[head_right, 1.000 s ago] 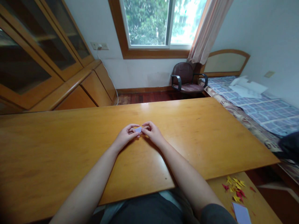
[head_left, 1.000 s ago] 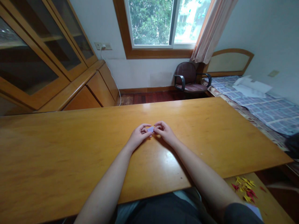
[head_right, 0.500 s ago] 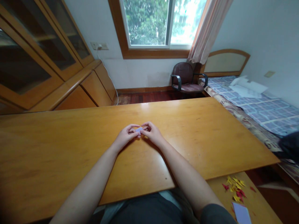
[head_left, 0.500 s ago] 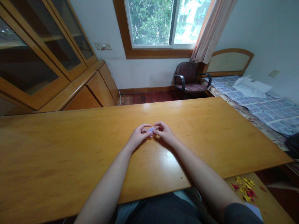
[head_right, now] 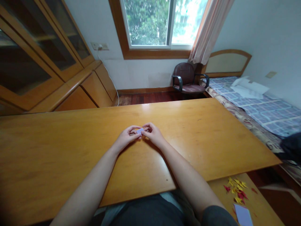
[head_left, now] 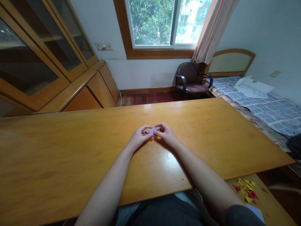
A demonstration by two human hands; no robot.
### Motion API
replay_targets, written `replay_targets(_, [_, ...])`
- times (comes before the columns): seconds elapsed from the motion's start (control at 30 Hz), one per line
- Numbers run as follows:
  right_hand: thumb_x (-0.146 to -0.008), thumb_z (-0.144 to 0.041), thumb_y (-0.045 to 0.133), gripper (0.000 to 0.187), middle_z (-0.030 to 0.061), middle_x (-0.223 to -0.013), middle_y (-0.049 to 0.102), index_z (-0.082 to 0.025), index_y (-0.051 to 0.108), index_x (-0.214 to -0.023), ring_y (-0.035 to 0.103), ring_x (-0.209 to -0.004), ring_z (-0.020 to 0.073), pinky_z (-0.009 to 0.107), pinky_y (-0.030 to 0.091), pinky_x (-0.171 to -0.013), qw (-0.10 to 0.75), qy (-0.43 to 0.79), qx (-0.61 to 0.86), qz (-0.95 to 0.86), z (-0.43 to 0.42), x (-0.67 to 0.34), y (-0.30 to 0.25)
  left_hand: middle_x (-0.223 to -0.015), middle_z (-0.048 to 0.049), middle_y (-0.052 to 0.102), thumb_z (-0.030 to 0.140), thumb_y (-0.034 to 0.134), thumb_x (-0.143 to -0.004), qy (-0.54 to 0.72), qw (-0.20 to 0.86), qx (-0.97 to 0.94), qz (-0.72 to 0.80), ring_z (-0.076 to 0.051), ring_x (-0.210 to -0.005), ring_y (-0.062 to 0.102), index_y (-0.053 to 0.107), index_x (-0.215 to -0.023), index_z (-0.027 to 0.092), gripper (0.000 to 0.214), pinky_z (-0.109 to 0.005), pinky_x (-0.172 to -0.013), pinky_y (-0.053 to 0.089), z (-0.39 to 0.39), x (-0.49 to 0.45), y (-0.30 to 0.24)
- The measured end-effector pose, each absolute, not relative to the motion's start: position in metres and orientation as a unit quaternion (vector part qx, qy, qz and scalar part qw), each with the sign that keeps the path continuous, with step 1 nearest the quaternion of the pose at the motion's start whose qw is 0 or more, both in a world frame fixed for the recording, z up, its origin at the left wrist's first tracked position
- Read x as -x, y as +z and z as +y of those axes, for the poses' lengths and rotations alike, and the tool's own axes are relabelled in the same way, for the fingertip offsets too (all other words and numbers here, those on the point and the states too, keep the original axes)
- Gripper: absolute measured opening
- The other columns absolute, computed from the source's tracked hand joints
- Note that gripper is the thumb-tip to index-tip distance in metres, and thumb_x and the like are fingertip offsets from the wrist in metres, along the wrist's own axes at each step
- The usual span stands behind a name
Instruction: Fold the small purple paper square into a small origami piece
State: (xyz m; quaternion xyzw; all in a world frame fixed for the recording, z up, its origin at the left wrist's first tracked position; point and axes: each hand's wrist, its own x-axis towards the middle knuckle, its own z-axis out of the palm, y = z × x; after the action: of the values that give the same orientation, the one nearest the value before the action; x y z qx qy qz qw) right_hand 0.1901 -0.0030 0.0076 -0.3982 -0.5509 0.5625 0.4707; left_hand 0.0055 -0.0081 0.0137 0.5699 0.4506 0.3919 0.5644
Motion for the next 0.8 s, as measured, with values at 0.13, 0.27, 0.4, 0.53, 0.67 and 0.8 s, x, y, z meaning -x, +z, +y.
replay_targets(0.13, [-0.071, -0.036, 0.077, 0.035, -0.0025, -0.076, 0.067, -0.021, 0.058, -0.096, 0.062, -0.07, 0.0137, 0.029, 0.046, -0.072, 0.482, 0.576, 0.389, -0.533, -0.0023, -0.1903, 0.0062, -0.069, 0.0004, 0.07, 0.034, 0.08, -0.07, 0.396, 0.57, -0.559, 0.454, -0.019, -0.072, 0.072, 0.063, -0.11, 0.016, 0.047, -0.029, -0.071, 0.053, -0.0085, -0.0064, 0.0155])
replay_targets(0.27, [-0.071, -0.038, 0.078, 0.036, -0.0028, -0.074, 0.067, -0.021, 0.058, -0.096, 0.062, -0.069, 0.0137, 0.03, 0.046, -0.073, 0.49, 0.587, 0.381, -0.52, -0.0014, -0.1907, 0.0049, -0.071, -0.0006, 0.07, 0.033, 0.08, -0.07, 0.399, 0.585, -0.543, 0.45, -0.019, -0.07, 0.072, 0.063, -0.11, 0.015, 0.047, -0.03, -0.07, 0.054, -0.01, -0.0068, 0.0186])
replay_targets(0.4, [-0.07, -0.038, 0.078, 0.037, -0.0025, -0.074, 0.067, -0.021, 0.058, -0.095, 0.063, -0.069, 0.0141, 0.03, 0.047, -0.072, 0.489, 0.592, 0.381, -0.516, -0.0012, -0.1907, 0.006, -0.071, -0.0019, 0.071, 0.035, 0.08, -0.069, 0.399, 0.605, -0.525, 0.445, -0.019, -0.07, 0.072, 0.062, -0.11, 0.014, 0.049, -0.031, -0.07, 0.055, -0.0104, -0.0063, 0.0201])
replay_targets(0.53, [-0.071, -0.037, 0.078, 0.036, -0.0021, -0.074, 0.067, -0.02, 0.058, -0.095, 0.063, -0.07, 0.0143, 0.03, 0.046, -0.072, 0.488, 0.591, 0.38, -0.518, -0.0017, -0.1908, 0.0072, -0.073, -0.0033, 0.072, 0.038, 0.08, -0.069, 0.399, 0.614, -0.517, 0.443, -0.02, -0.07, 0.072, 0.061, -0.112, 0.013, 0.053, -0.032, -0.07, 0.056, -0.0107, -0.0057, 0.0223])
replay_targets(0.67, [-0.072, -0.038, 0.077, 0.035, -0.0022, -0.075, 0.067, -0.02, 0.058, -0.095, 0.062, -0.071, 0.0143, 0.03, 0.046, -0.074, 0.487, 0.586, 0.381, -0.524, -0.0019, -0.1907, 0.0063, -0.077, -0.0046, 0.074, 0.044, 0.078, -0.071, 0.399, 0.607, -0.528, 0.44, -0.021, -0.072, 0.072, 0.061, -0.112, 0.014, 0.053, -0.033, -0.072, 0.056, -0.0107, -0.0057, 0.022])
replay_targets(0.8, [-0.073, -0.037, 0.076, 0.034, -0.0028, -0.074, 0.066, -0.02, 0.058, -0.096, 0.061, -0.07, 0.0135, 0.029, 0.044, -0.073, 0.486, 0.586, 0.379, -0.526, -0.0017, -0.1903, 0.0062, -0.077, -0.0029, 0.073, 0.042, 0.081, -0.07, 0.393, 0.595, -0.543, 0.444, -0.021, -0.074, 0.073, 0.062, -0.111, 0.015, 0.053, -0.033, -0.074, 0.056, -0.0096, -0.0057, 0.0171])
